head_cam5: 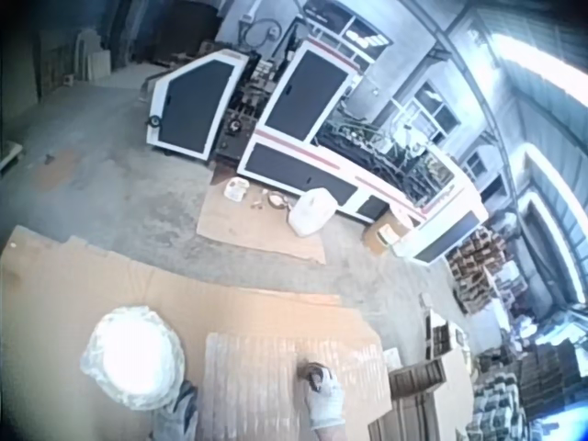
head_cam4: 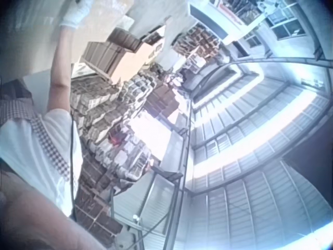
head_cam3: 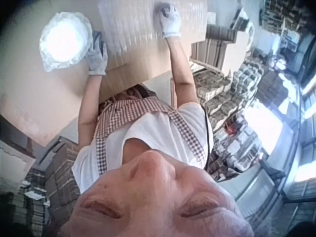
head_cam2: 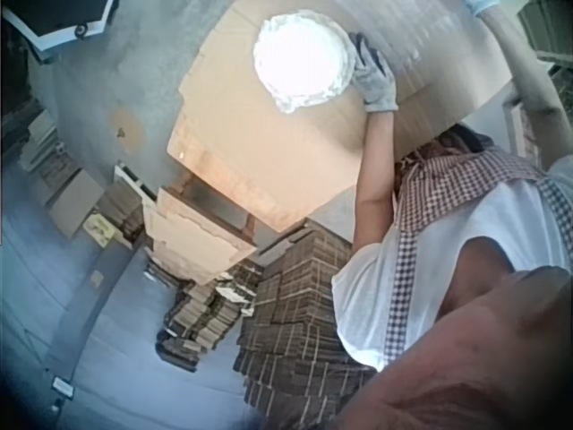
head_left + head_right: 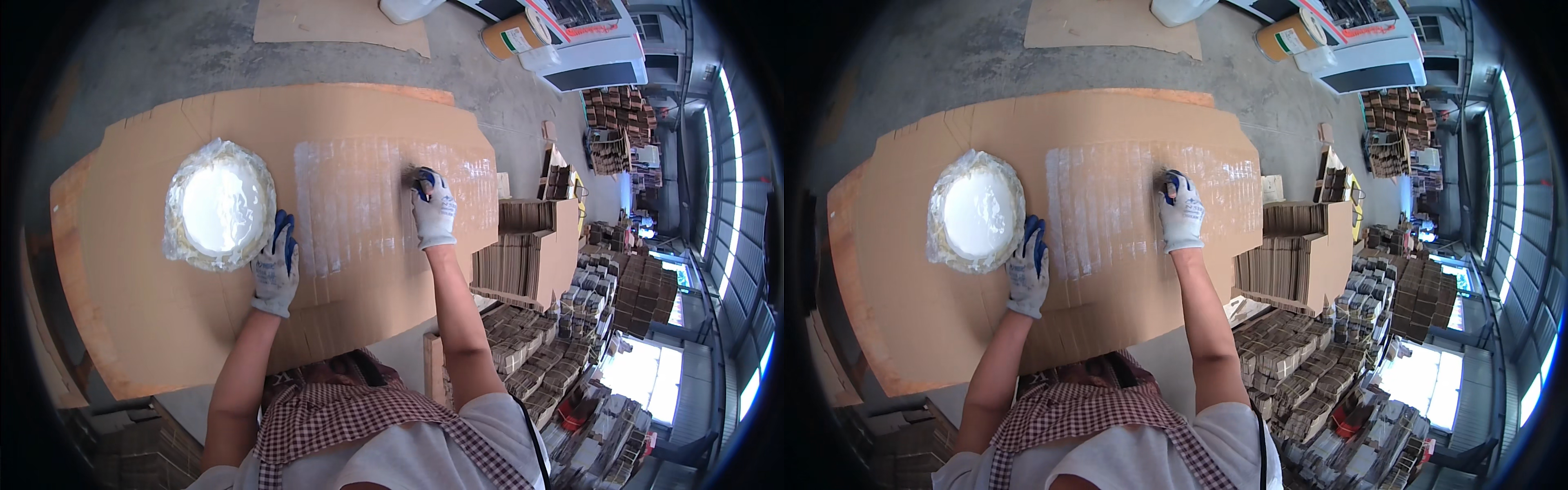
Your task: The person aligns a large cardboard sheet on a work surface, then uses a brush to apply white glue in strips across the surface. The person repeatedly dips the brush into a container of glue and spreads it evenly over the cardboard.
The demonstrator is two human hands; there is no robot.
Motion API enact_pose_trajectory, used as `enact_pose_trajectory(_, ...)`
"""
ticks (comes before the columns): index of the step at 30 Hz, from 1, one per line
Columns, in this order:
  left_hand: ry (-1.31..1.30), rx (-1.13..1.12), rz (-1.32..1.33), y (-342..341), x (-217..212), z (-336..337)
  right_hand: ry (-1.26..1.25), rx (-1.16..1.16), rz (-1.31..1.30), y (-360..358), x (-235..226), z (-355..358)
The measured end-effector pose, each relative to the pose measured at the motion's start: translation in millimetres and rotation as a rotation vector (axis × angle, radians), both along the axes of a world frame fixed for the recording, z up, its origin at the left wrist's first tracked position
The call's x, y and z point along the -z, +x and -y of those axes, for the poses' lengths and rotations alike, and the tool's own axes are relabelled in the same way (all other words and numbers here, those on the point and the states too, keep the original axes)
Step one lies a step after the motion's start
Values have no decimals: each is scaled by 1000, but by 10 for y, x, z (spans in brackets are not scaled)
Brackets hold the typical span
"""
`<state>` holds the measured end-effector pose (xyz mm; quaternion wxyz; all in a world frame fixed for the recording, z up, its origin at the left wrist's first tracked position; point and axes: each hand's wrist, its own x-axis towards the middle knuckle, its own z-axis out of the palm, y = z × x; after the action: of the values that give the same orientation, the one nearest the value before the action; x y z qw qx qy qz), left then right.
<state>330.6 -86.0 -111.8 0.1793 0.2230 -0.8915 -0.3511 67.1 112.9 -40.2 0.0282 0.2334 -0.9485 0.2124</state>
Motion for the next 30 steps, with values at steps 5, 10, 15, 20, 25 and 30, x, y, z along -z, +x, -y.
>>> enact_pose_trajectory(5, 10, -10, -4, 34, 6, 16, -351, 315, 505, 659, -262, 65)
enact_pose_trajectory(10, -5, -11, -16, 13, 50, 4, -67, 223, 153, 598, -181, -206)
enact_pose_trajectory(15, -31, -8, 6, 19, 48, -7, -390, 113, 363, 1310, -120, -90)
enact_pose_trajectory(20, -30, -1, -8, 37, 17, 17, -168, 184, 51, 1106, -100, -207)
enact_pose_trajectory(25, -1, -14, -26, 9, -11, 17, -380, 68, 177, 1559, -169, 53)
enact_pose_trajectory(30, -27, -7, -19, 8, -19, 15, -200, 146, 76, 1331, -85, -98)
